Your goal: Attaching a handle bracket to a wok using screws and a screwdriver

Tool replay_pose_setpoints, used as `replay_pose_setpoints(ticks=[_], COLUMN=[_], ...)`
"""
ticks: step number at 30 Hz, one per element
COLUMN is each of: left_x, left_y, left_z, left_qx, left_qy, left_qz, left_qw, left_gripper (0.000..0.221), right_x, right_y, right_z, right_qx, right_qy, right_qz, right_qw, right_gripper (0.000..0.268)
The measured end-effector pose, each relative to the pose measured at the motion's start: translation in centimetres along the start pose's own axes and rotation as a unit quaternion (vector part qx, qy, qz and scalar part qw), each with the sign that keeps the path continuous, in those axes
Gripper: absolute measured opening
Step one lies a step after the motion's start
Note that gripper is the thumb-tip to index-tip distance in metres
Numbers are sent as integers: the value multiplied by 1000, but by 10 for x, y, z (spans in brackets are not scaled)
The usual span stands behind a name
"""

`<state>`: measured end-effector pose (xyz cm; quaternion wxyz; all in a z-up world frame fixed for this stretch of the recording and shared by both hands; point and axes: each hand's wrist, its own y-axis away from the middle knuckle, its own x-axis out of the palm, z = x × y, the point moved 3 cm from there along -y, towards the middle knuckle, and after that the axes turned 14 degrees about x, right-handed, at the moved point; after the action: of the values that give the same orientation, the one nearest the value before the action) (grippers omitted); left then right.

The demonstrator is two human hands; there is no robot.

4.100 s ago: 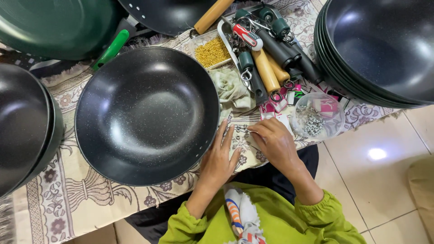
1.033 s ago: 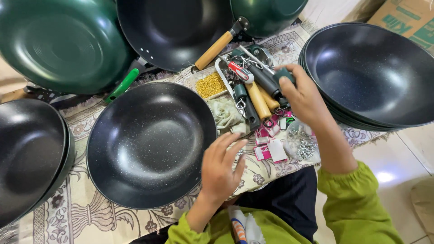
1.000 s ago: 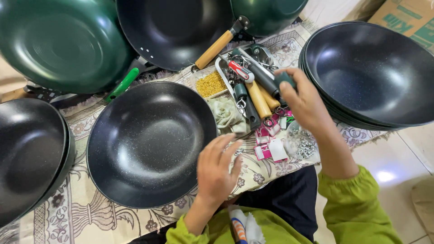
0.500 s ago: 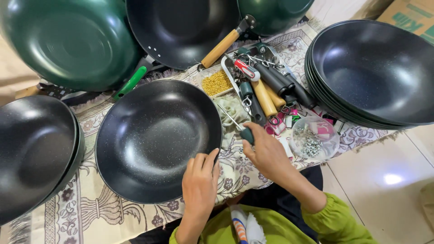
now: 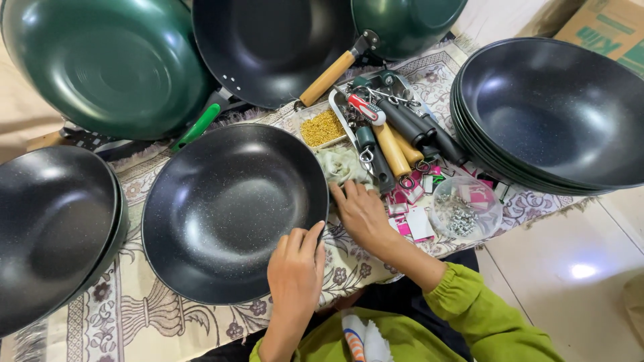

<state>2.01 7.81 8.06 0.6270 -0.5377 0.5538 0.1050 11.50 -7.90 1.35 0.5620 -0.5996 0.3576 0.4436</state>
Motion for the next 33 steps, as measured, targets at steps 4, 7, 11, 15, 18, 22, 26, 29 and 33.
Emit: replay_pose_setpoints(ticks=[4, 7, 11, 15, 18, 22, 26, 29, 33], left_x=[0, 2, 12, 45, 64, 97, 120, 127, 131], left_y=[-11, -24, -40, -59, -77, -94, -94, -90, -85], left_z=[-5, -17, -37, -44, -44, -39, -29, -27, -23], left_qx=[26, 57, 147, 160, 140, 68, 67, 73, 74], left_qy=[-24, 29, 98, 192, 197, 207, 190, 191, 176], left_qz=[20, -18, -94, -77, -88, -31, -21, -24, -32], left_qw=[999, 998, 980, 965, 966, 975, 979, 979, 981], left_gripper=[39, 52, 38, 54, 62, 71, 73, 72, 74], right_x=[-11, -57, -98, -66, -25, 31, 75, 86, 60], right_y=[-3, -17, -61, -118, -156, -184, -193, -195, -182], right_z=[-1, -7, -30, -75, -100, -114, -119, -121, -117], right_qx=[-12, 25, 90, 12, 34, 66, 69, 77, 99], right_qy=[3, -107, -76, -49, -24, -7, 28, 17, -23], right_qz=[89, 207, 295, -13, -79, -55, -72, -78, -94], right_qw=[996, 972, 948, 999, 996, 996, 995, 994, 990], right_gripper=[48, 50, 31, 28, 41, 54, 57, 50, 35])
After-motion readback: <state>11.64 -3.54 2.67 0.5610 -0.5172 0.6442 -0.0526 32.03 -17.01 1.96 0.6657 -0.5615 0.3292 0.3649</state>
